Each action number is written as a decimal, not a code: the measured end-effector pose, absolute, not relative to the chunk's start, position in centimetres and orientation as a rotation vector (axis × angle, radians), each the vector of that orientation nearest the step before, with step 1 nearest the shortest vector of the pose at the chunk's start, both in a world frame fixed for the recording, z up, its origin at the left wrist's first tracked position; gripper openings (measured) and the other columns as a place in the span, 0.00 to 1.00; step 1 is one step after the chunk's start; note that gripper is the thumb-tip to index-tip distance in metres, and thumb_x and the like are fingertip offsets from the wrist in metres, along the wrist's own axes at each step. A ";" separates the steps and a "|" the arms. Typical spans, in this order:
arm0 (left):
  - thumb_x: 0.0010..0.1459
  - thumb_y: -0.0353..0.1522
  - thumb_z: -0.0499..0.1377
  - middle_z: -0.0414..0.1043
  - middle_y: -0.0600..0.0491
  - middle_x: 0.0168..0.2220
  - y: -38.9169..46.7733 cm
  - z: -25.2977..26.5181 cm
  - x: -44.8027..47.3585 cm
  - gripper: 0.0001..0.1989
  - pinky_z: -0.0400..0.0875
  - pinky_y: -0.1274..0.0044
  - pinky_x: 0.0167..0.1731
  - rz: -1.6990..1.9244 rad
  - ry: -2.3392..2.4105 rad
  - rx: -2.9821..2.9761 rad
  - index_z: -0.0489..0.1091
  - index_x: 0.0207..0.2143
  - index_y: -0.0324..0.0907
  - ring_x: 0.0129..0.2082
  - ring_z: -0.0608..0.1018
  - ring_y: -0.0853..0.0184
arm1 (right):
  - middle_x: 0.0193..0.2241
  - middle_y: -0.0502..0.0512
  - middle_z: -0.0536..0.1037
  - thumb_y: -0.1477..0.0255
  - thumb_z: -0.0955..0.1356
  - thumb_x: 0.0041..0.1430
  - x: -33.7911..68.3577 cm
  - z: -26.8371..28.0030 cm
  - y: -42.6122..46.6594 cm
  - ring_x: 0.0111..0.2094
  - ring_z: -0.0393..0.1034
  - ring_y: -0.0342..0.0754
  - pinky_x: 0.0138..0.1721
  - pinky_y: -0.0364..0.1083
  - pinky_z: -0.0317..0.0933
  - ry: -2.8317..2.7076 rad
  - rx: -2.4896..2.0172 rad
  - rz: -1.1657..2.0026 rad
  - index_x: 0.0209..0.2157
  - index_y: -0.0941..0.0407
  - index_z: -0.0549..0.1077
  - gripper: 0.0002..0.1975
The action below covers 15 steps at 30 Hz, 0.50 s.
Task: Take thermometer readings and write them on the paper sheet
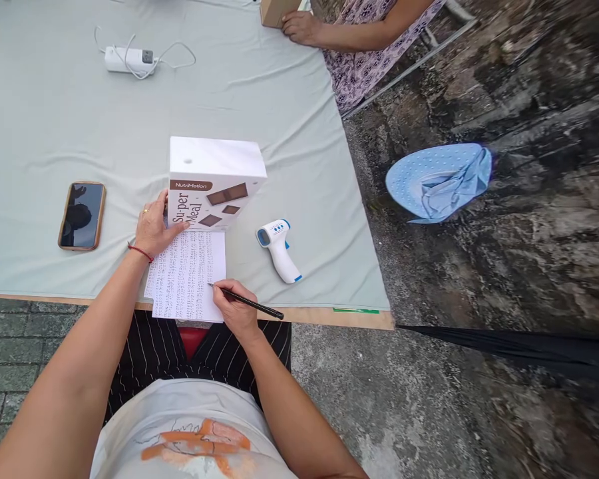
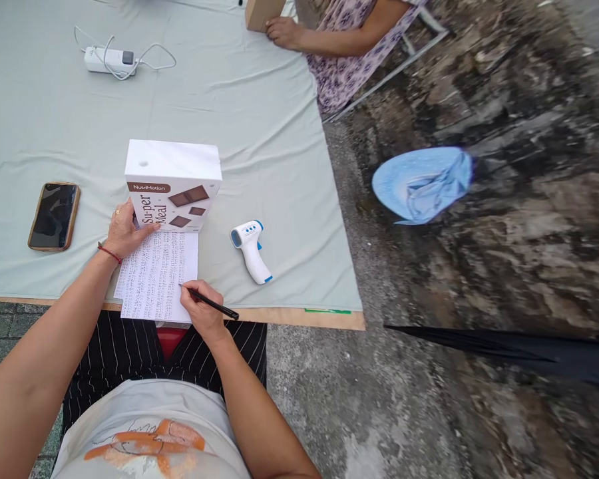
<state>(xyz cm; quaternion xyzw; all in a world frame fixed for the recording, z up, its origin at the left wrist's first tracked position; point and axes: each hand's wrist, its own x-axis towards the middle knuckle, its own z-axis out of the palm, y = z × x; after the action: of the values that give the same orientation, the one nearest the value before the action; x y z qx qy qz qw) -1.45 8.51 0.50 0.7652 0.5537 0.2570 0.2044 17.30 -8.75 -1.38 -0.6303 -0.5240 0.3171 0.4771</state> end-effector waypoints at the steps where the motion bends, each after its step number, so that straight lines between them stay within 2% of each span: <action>1: 0.55 0.50 0.62 0.72 0.44 0.52 8.5 0.5 -1.4 0.35 0.64 0.59 0.54 0.716 1.546 2.131 0.61 0.60 0.44 0.55 0.70 0.48 | 0.20 0.47 0.73 0.66 0.66 0.55 17.3 -1.3 -8.7 0.22 0.65 0.43 0.27 0.44 0.63 -1.296 -1.535 0.766 0.25 0.53 0.73 0.08; 15: 0.54 0.52 0.61 0.72 0.44 0.51 8.5 0.6 -1.4 0.35 0.65 0.59 0.53 0.727 1.543 2.126 0.62 0.59 0.44 0.53 0.71 0.49 | 0.19 0.47 0.72 0.67 0.65 0.54 17.4 -1.2 -8.7 0.21 0.64 0.43 0.26 0.44 0.62 -1.315 -1.544 0.751 0.24 0.53 0.72 0.08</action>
<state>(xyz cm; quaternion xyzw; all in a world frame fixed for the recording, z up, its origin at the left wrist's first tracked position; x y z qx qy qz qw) -1.43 8.50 0.58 0.7632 0.5538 0.2609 0.2067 17.35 -8.66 -1.17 -0.6301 -0.5368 0.3064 0.4700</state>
